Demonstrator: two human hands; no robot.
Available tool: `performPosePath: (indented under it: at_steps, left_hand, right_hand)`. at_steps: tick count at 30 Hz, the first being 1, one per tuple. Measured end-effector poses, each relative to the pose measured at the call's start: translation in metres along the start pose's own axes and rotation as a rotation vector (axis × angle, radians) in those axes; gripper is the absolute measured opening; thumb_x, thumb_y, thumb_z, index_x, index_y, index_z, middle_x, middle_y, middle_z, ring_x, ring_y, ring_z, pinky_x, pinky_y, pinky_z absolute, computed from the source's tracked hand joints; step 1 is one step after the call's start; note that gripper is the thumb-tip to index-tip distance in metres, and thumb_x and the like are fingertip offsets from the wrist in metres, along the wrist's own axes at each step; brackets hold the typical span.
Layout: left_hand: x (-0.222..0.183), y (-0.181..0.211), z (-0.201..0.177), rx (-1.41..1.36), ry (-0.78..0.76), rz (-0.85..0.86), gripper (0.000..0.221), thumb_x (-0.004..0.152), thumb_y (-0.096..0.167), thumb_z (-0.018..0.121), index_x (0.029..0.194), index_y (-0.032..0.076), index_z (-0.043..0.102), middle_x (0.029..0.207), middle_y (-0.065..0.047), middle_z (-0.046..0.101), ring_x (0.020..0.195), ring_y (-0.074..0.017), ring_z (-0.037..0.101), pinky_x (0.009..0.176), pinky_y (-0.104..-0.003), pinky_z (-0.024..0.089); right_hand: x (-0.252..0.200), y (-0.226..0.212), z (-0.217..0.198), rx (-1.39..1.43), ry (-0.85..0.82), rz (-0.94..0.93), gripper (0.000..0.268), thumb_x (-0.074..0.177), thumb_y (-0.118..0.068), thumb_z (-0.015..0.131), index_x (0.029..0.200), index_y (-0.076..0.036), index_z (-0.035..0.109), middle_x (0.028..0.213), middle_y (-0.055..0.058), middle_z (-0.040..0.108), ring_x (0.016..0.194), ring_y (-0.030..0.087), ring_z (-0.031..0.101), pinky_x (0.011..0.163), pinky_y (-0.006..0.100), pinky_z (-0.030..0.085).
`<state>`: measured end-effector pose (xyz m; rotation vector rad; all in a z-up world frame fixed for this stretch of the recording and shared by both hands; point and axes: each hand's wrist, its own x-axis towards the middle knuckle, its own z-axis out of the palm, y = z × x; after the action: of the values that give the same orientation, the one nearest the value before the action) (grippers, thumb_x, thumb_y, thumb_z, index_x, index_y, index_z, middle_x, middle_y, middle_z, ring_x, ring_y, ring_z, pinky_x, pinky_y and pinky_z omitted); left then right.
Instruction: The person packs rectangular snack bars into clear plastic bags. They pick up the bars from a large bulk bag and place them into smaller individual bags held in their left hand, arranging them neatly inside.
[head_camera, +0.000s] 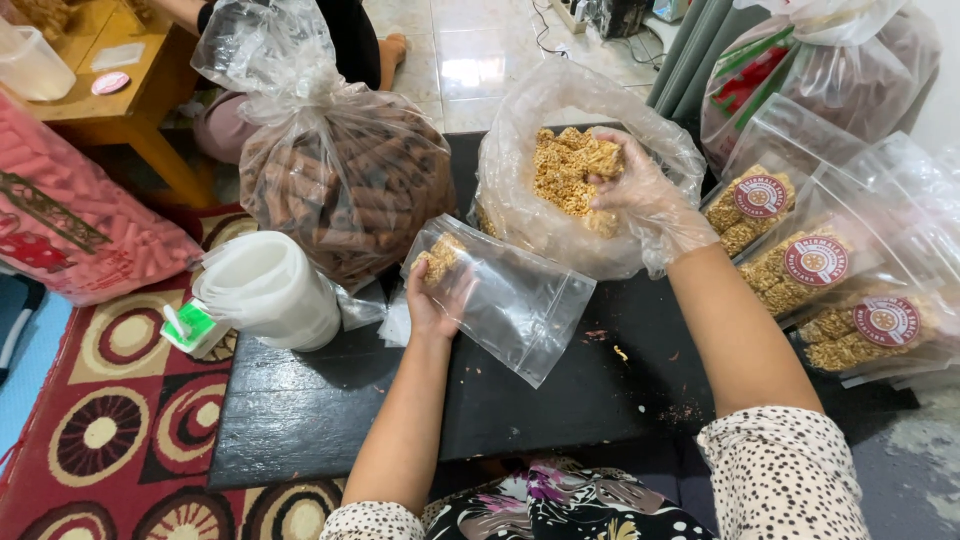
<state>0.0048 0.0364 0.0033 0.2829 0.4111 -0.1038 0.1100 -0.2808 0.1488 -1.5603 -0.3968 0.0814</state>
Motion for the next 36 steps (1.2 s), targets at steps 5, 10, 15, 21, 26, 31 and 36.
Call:
performPosePath:
  at_steps: [5,10,15,21,26,31,36]
  left_hand:
    - [0.002,0.0,-0.002,-0.003,0.001,0.004,0.046,0.074,0.042,0.078,0.098,0.007,0.062,0.099,-0.014,0.069,0.094,-0.0416,0.072,0.088,-0.058,0.057]
    - [0.002,0.0,-0.001,-0.007,-0.005,0.006,0.047,0.073,0.043,0.079,0.099,0.007,0.062,0.1,-0.015,0.069,0.095,-0.0427,0.071,0.089,-0.059,0.056]
    - [0.001,0.0,-0.002,0.005,0.001,0.017,0.047,0.073,0.044,0.078,0.098,0.007,0.062,0.099,-0.015,0.07,0.094,-0.0419,0.072,0.088,-0.058,0.057]
    - [0.002,-0.001,-0.003,-0.007,-0.001,0.005,0.049,0.072,0.044,0.078,0.099,0.007,0.062,0.1,-0.015,0.07,0.096,-0.0411,0.071,0.088,-0.057,0.058]
    - [-0.001,0.0,0.0,-0.009,-0.004,0.002,0.047,0.073,0.042,0.078,0.099,0.007,0.061,0.1,-0.015,0.069,0.096,-0.0415,0.071,0.088,-0.057,0.058]
    - [0.001,0.001,-0.001,-0.012,-0.002,-0.008,0.048,0.074,0.042,0.078,0.1,0.006,0.061,0.1,-0.015,0.069,0.096,-0.0419,0.071,0.089,-0.057,0.057]
    - [0.004,0.0,-0.004,-0.003,-0.002,-0.005,0.05,0.072,0.044,0.078,0.101,0.006,0.062,0.101,-0.015,0.07,0.097,-0.0412,0.071,0.089,-0.057,0.057]
  right_hand:
    - [0.0,0.004,-0.007,0.274,0.016,0.043,0.081,0.067,0.018,0.075,0.135,-0.02,0.05,0.132,0.002,0.047,0.11,0.027,0.067,0.09,0.027,0.063]
    - [-0.004,-0.01,-0.011,0.409,0.066,0.113,0.053,0.088,0.008,0.064,0.133,-0.018,0.052,0.125,0.01,0.06,0.104,0.035,0.071,0.086,0.039,0.065]
    - [-0.023,-0.056,0.012,0.434,0.098,0.141,0.04,0.084,0.006,0.066,0.122,-0.008,0.059,0.116,0.011,0.068,0.1,0.027,0.073,0.085,0.033,0.065]
    - [-0.019,-0.038,-0.006,0.423,0.053,0.1,0.05,0.089,0.0,0.063,0.137,-0.012,0.055,0.118,0.018,0.069,0.098,0.034,0.073,0.076,0.033,0.067]
    - [-0.017,-0.033,-0.008,0.404,0.064,0.075,0.037,0.095,-0.007,0.062,0.131,-0.007,0.058,0.118,0.016,0.069,0.097,0.031,0.074,0.076,0.029,0.067]
    - [-0.019,-0.031,-0.01,0.351,0.023,0.043,0.045,0.09,-0.001,0.066,0.134,-0.005,0.056,0.126,0.022,0.064,0.097,0.032,0.073,0.074,0.028,0.067]
    - [-0.028,-0.043,0.0,0.221,0.033,-0.007,0.075,0.064,0.015,0.077,0.134,-0.006,0.057,0.129,0.01,0.061,0.106,0.025,0.069,0.086,0.032,0.065]
